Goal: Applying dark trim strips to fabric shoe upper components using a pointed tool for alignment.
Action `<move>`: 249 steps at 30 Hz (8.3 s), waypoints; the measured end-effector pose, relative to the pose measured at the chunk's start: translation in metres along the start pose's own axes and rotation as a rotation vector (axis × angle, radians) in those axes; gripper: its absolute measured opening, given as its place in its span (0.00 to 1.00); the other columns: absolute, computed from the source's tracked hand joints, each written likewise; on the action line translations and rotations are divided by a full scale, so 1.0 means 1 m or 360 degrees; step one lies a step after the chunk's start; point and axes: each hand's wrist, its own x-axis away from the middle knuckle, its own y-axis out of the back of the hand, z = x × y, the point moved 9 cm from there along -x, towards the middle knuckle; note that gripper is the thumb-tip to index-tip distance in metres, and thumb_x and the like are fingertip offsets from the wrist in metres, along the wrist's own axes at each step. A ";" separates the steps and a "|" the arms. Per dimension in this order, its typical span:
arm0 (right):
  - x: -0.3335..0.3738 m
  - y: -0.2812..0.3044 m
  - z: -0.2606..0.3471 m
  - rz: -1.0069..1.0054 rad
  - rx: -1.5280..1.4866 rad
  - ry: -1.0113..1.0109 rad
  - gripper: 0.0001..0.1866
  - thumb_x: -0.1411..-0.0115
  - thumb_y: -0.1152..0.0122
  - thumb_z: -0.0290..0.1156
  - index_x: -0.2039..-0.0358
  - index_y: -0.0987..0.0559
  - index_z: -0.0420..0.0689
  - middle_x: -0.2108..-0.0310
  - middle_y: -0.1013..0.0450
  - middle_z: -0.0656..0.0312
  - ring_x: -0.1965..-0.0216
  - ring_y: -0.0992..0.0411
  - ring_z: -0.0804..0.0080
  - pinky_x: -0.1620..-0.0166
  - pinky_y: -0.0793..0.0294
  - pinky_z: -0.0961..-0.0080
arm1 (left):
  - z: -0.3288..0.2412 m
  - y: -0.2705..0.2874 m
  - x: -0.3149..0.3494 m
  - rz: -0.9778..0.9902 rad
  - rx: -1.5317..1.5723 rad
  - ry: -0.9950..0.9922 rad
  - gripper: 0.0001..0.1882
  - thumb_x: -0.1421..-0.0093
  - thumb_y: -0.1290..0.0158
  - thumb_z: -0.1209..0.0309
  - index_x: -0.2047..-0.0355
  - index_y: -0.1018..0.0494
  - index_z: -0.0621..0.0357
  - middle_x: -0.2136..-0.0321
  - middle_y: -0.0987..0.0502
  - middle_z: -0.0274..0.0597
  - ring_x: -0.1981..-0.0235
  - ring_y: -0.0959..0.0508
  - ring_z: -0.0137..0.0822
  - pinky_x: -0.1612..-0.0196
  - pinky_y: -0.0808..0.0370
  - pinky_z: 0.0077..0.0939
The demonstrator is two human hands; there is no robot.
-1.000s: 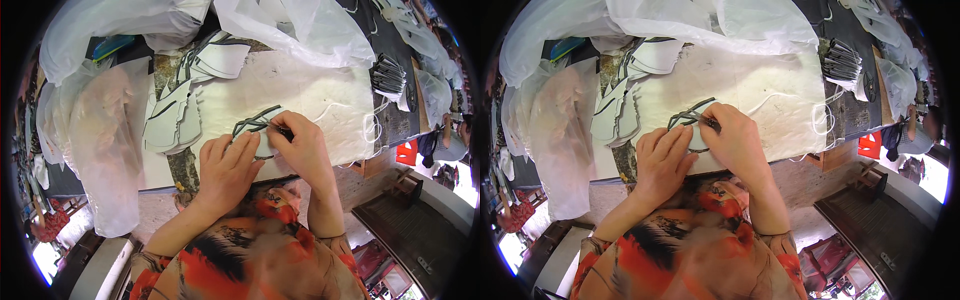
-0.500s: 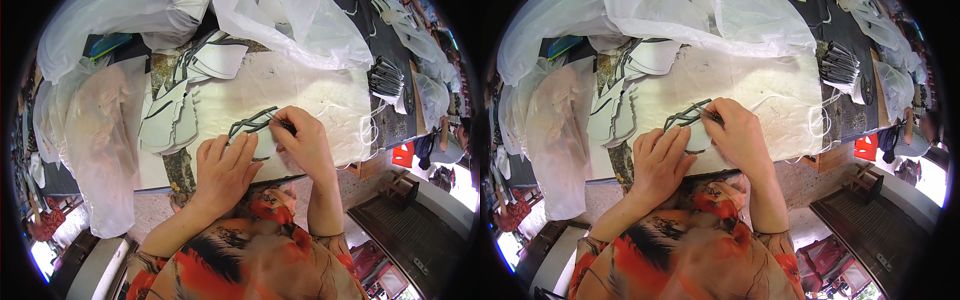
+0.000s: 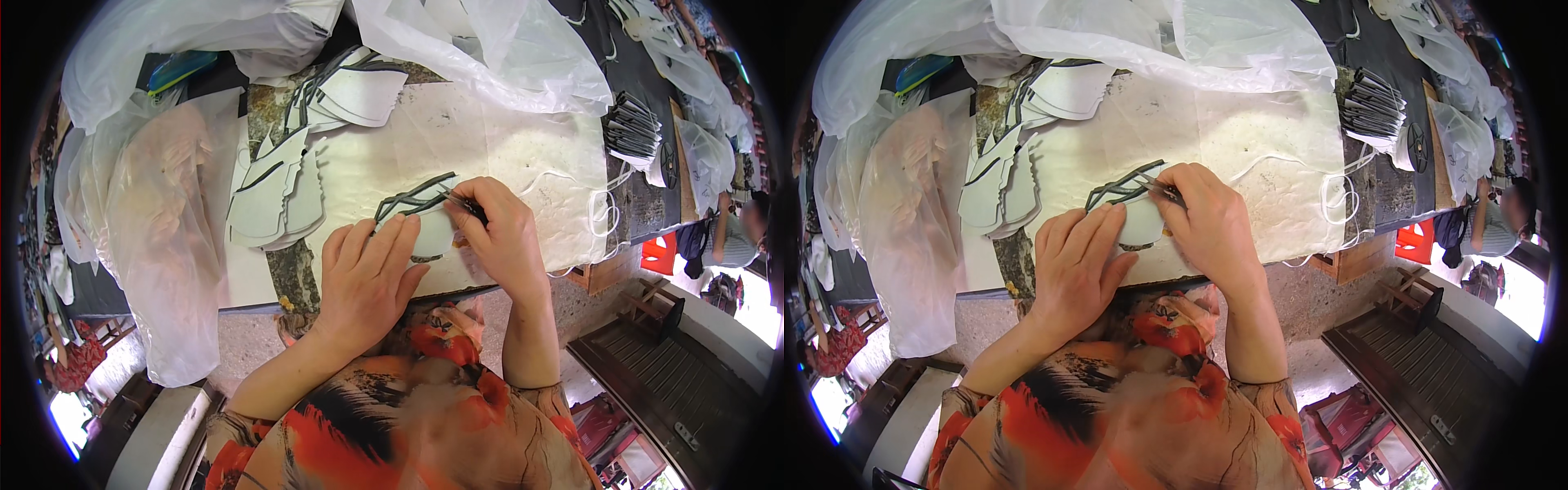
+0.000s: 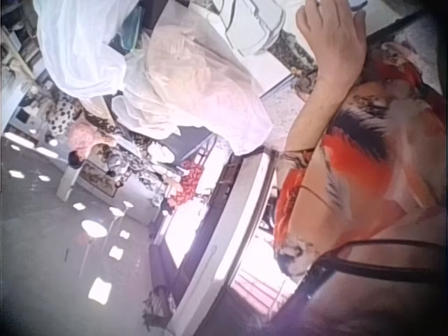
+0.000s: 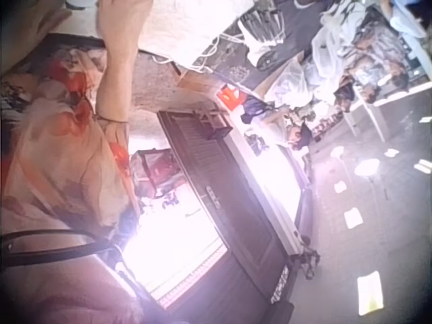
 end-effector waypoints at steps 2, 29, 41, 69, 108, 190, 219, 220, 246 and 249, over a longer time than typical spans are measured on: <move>-0.001 0.000 0.000 0.0002 0.0023 -0.0004 0.07 0.37 0.36 0.29 0.62 0.22 0.40 0.66 0.24 0.50 0.65 0.24 0.47 0.61 0.24 0.60 | 0.000 -0.001 0.000 -0.0002 -0.0007 0.0000 0.30 0.41 0.35 0.63 0.40 0.26 0.60 0.45 0.24 0.42 0.45 0.29 0.47 0.40 0.34 0.44; -0.018 0.014 -0.020 0.0054 0.0012 -0.0216 0.09 0.36 0.36 0.33 0.63 0.21 0.39 0.66 0.23 0.49 0.63 0.24 0.47 0.59 0.25 0.59 | -0.010 -0.008 -0.029 0.0166 -0.0191 -0.0008 0.26 0.39 0.38 0.61 0.39 0.25 0.44 0.64 0.32 0.39 0.57 0.31 0.44 0.39 0.37 0.55; -0.014 0.013 -0.023 -0.0052 0.0080 -0.0230 0.10 0.36 0.35 0.35 0.63 0.22 0.41 0.66 0.23 0.49 0.63 0.23 0.47 0.59 0.24 0.57 | -0.002 -0.011 -0.031 0.0172 -0.0030 0.0067 0.33 0.43 0.35 0.63 0.37 0.28 0.52 0.60 0.32 0.41 0.55 0.31 0.45 0.37 0.39 0.55; 0.008 -0.005 -0.030 0.0397 -0.1136 -0.0670 0.07 0.39 0.32 0.24 0.63 0.22 0.38 0.72 0.26 0.69 0.69 0.27 0.84 0.65 0.26 0.83 | 0.008 0.011 -0.045 -0.0116 0.0397 0.0045 0.20 0.46 0.32 0.57 0.56 0.20 0.52 0.60 0.26 0.38 0.55 0.29 0.44 0.46 0.38 0.45; 0.017 0.008 0.009 0.0430 -0.0543 -0.0167 0.18 0.25 0.49 0.40 0.56 0.17 0.39 0.63 0.23 0.56 0.61 0.26 0.64 0.54 0.27 0.69 | 0.031 -0.030 -0.018 0.0816 0.2463 0.1122 0.18 0.30 0.45 0.76 0.41 0.25 0.62 0.54 0.20 0.32 0.56 0.22 0.21 0.52 0.24 0.18; 0.038 -0.020 0.036 0.0505 -0.0365 0.0373 0.12 0.39 0.39 0.23 0.55 0.19 0.44 0.60 0.20 0.56 0.59 0.21 0.55 0.54 0.21 0.64 | 0.038 -0.035 -0.025 0.0628 0.2231 0.0960 0.09 0.33 0.37 0.70 0.59 0.19 0.64 0.67 0.19 0.34 0.66 0.23 0.24 0.58 0.26 0.19; 0.006 -0.033 0.011 0.0064 -0.0147 -0.0333 0.10 0.40 0.35 0.34 0.65 0.21 0.41 0.71 0.21 0.49 0.67 0.22 0.45 0.63 0.24 0.56 | 0.005 0.001 0.013 -0.0048 0.0336 -0.0029 0.25 0.43 0.35 0.74 0.46 0.24 0.67 0.45 0.25 0.51 0.45 0.26 0.55 0.42 0.28 0.45; 0.006 -0.034 0.011 0.0064 -0.0146 -0.0335 0.10 0.40 0.35 0.34 0.65 0.21 0.41 0.71 0.21 0.49 0.67 0.22 0.45 0.63 0.24 0.56 | 0.004 0.001 0.013 -0.0046 0.0325 -0.0037 0.24 0.43 0.35 0.74 0.46 0.24 0.67 0.45 0.25 0.51 0.46 0.26 0.55 0.42 0.28 0.44; 0.004 -0.026 0.011 0.0059 -0.0116 -0.0328 0.08 0.38 0.37 0.34 0.64 0.22 0.42 0.71 0.21 0.50 0.67 0.21 0.45 0.63 0.24 0.55 | 0.009 0.000 0.005 0.0000 0.0072 -0.0031 0.22 0.43 0.36 0.68 0.48 0.23 0.55 0.41 0.26 0.45 0.41 0.29 0.48 0.38 0.36 0.47; 0.001 -0.020 0.010 0.0057 -0.0041 -0.0325 0.09 0.37 0.38 0.34 0.64 0.21 0.42 0.71 0.21 0.50 0.67 0.21 0.45 0.64 0.24 0.55 | 0.009 0.000 0.004 0.0005 0.0077 -0.0039 0.22 0.43 0.36 0.68 0.48 0.23 0.55 0.41 0.25 0.44 0.41 0.29 0.47 0.37 0.36 0.48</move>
